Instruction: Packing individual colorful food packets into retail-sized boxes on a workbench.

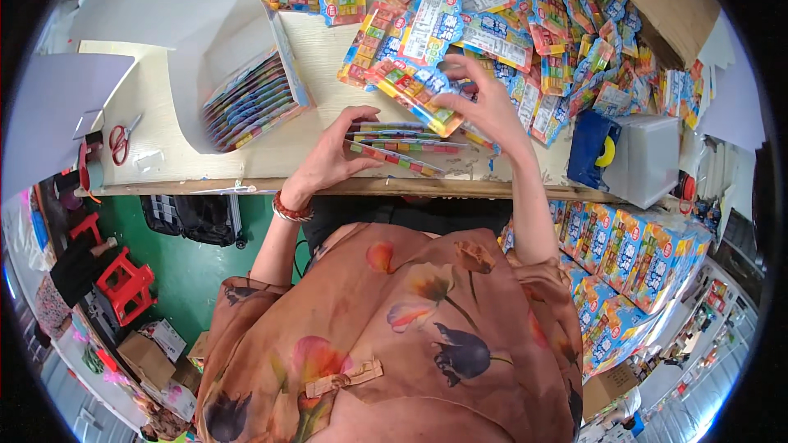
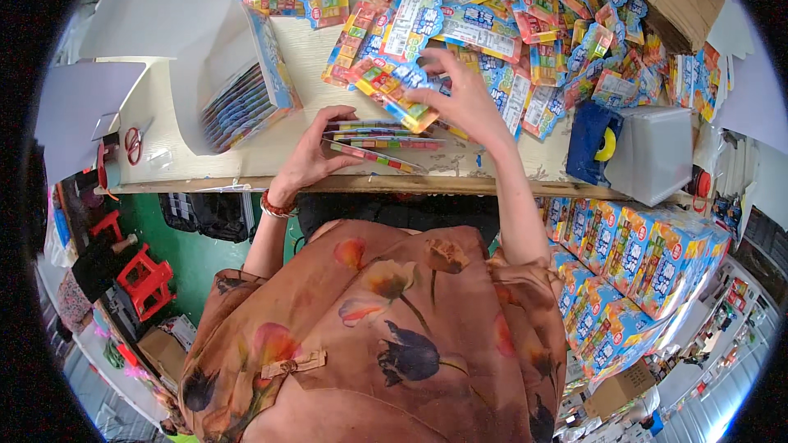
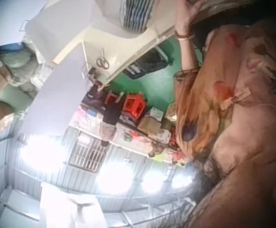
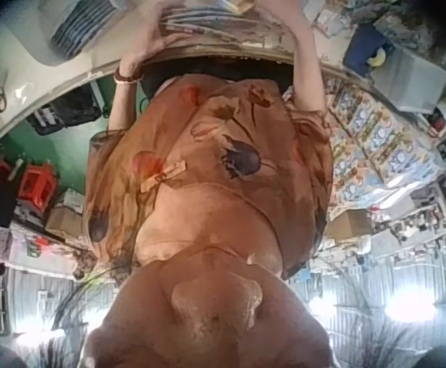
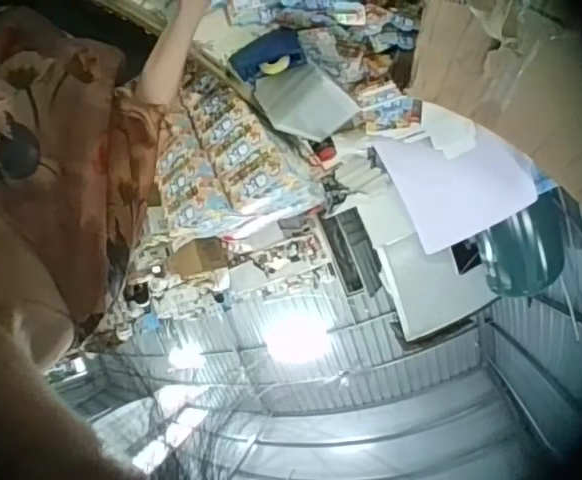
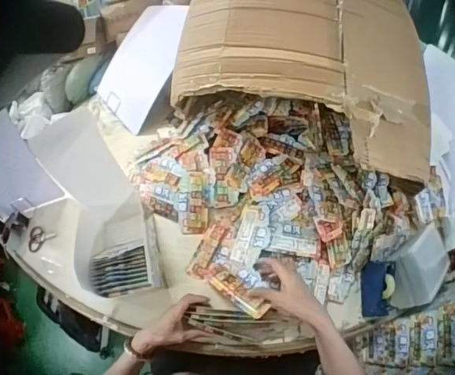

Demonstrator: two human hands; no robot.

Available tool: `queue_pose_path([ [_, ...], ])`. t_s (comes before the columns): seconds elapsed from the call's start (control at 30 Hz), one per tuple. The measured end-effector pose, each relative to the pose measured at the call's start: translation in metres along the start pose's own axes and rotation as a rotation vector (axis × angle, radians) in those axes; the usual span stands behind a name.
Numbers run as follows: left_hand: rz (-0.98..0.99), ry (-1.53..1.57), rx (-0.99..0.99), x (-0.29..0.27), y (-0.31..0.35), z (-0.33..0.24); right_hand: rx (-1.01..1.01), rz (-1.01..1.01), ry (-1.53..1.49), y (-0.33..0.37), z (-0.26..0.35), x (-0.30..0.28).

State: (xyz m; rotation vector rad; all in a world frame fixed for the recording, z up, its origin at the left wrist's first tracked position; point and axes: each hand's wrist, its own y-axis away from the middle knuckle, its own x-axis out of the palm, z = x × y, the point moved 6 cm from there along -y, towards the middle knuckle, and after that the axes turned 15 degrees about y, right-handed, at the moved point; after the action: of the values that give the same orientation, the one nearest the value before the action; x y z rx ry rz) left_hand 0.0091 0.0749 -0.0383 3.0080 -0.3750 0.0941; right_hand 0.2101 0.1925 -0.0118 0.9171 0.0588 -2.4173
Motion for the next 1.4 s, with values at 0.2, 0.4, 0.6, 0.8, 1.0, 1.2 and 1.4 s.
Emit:
queue_pose_path([
  [0.2,-0.009,-0.059,0.136,0.014,-0.007,-0.003,0.042,0.052,-0.474,0.000,0.002,0.008],
  [0.4,-0.092,0.015,0.091,0.008,-0.005,0.003,-0.017,-0.221,-0.350,0.005,0.023,-0.022],
  [0.6,-0.039,0.024,0.043,0.010,-0.006,0.005,-0.191,-0.427,-0.260,0.021,0.031,-0.027],
  [0.8,-0.016,-0.006,0.065,0.008,-0.003,0.006,-0.173,-0.474,-0.153,0.022,0.029,-0.030],
  [1.0,-0.252,-0.260,0.278,0.003,-0.002,-0.003,-0.047,-0.200,-0.227,0.039,0.016,0.025],
  [1.2,-0.032,0.031,0.027,0.012,0.005,0.003,0.051,-0.108,-0.299,0.062,0.019,0.040],
  [1.4,0.080,-0.121,0.135,0.016,-0.004,-0.013,-0.156,-0.356,0.399,0.061,0.009,-0.024],
])
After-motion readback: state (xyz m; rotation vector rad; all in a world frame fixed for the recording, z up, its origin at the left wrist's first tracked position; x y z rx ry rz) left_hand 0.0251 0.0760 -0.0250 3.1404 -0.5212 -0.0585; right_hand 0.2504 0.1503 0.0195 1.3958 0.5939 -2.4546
